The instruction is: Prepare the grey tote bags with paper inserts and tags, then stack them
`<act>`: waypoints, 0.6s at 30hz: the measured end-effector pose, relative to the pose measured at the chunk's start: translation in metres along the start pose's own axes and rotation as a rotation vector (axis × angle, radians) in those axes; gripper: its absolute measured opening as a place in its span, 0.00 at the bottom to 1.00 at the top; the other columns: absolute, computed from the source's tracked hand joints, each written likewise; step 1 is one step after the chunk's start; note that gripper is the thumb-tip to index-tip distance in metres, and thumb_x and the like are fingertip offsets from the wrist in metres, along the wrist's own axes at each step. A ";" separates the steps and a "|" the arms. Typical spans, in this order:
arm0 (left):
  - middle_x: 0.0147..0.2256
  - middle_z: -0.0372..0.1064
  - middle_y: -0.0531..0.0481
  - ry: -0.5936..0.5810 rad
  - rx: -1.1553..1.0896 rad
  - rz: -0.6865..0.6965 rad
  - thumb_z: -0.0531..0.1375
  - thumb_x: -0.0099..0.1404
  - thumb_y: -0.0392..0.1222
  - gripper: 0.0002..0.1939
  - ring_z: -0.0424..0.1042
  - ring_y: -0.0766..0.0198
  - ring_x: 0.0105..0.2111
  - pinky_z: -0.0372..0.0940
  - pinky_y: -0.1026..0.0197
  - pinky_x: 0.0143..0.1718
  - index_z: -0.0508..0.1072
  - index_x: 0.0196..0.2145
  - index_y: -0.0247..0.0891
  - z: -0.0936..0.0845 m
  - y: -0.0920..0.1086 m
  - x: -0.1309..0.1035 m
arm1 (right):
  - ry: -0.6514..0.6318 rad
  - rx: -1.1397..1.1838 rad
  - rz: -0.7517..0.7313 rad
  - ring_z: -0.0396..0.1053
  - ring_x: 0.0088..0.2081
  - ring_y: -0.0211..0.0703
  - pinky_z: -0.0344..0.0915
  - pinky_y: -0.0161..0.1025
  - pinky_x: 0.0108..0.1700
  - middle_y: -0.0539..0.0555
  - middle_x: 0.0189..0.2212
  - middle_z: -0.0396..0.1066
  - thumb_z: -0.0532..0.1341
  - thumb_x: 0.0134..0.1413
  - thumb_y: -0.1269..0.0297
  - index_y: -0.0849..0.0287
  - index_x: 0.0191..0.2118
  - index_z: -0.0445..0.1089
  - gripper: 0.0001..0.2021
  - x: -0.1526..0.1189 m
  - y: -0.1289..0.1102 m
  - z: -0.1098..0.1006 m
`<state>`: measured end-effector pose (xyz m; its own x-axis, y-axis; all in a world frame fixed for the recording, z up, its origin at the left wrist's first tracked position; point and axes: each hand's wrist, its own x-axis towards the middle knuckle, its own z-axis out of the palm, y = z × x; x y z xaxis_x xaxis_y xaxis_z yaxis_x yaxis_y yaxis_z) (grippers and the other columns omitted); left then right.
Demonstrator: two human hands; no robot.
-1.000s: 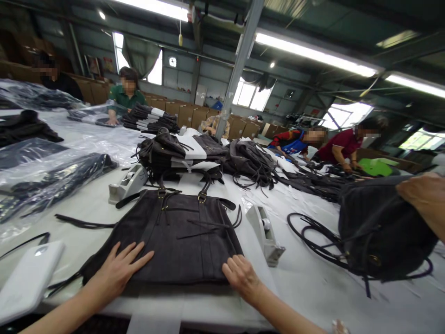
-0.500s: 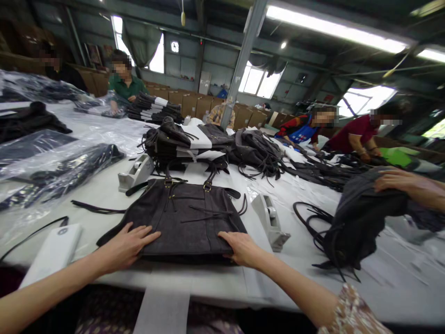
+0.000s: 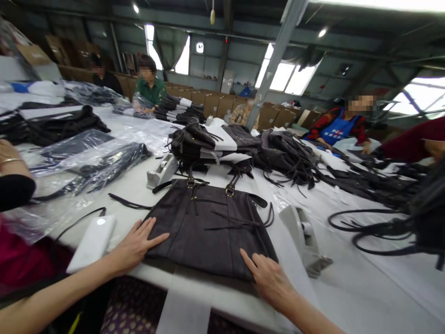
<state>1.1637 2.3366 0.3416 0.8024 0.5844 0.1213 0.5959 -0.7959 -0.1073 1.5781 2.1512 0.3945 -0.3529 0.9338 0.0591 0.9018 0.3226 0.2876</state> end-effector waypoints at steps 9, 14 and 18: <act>0.65 0.06 0.48 0.095 -0.251 -0.091 0.63 0.56 0.51 0.39 0.37 0.32 0.63 0.50 0.36 0.58 0.51 0.62 0.58 -0.003 0.007 -0.003 | 0.222 0.079 0.099 0.63 0.31 0.47 0.63 0.44 0.34 0.56 0.32 0.66 0.59 0.49 0.50 0.65 0.63 0.52 0.39 -0.009 -0.009 0.045; 0.65 0.07 0.49 0.138 -0.233 -0.104 0.61 0.58 0.54 0.36 0.40 0.31 0.63 0.51 0.34 0.57 0.52 0.62 0.59 -0.001 0.007 -0.003 | -0.047 0.399 0.280 0.70 0.37 0.47 0.65 0.42 0.38 0.56 0.40 0.71 0.45 0.62 0.49 0.55 0.54 0.62 0.23 0.014 -0.001 0.006; 0.65 0.08 0.48 0.152 -0.200 -0.107 0.59 0.60 0.55 0.34 0.40 0.31 0.63 0.51 0.34 0.56 0.51 0.62 0.61 0.004 0.008 -0.005 | -0.200 0.479 0.438 0.70 0.34 0.48 0.65 0.43 0.37 0.54 0.32 0.72 0.43 0.64 0.48 0.56 0.39 0.69 0.22 0.051 -0.003 -0.022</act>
<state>1.1643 2.3280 0.3367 0.7123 0.6482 0.2693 0.6460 -0.7554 0.1096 1.5517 2.1941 0.4171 0.0813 0.9897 -0.1177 0.9784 -0.1018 -0.1801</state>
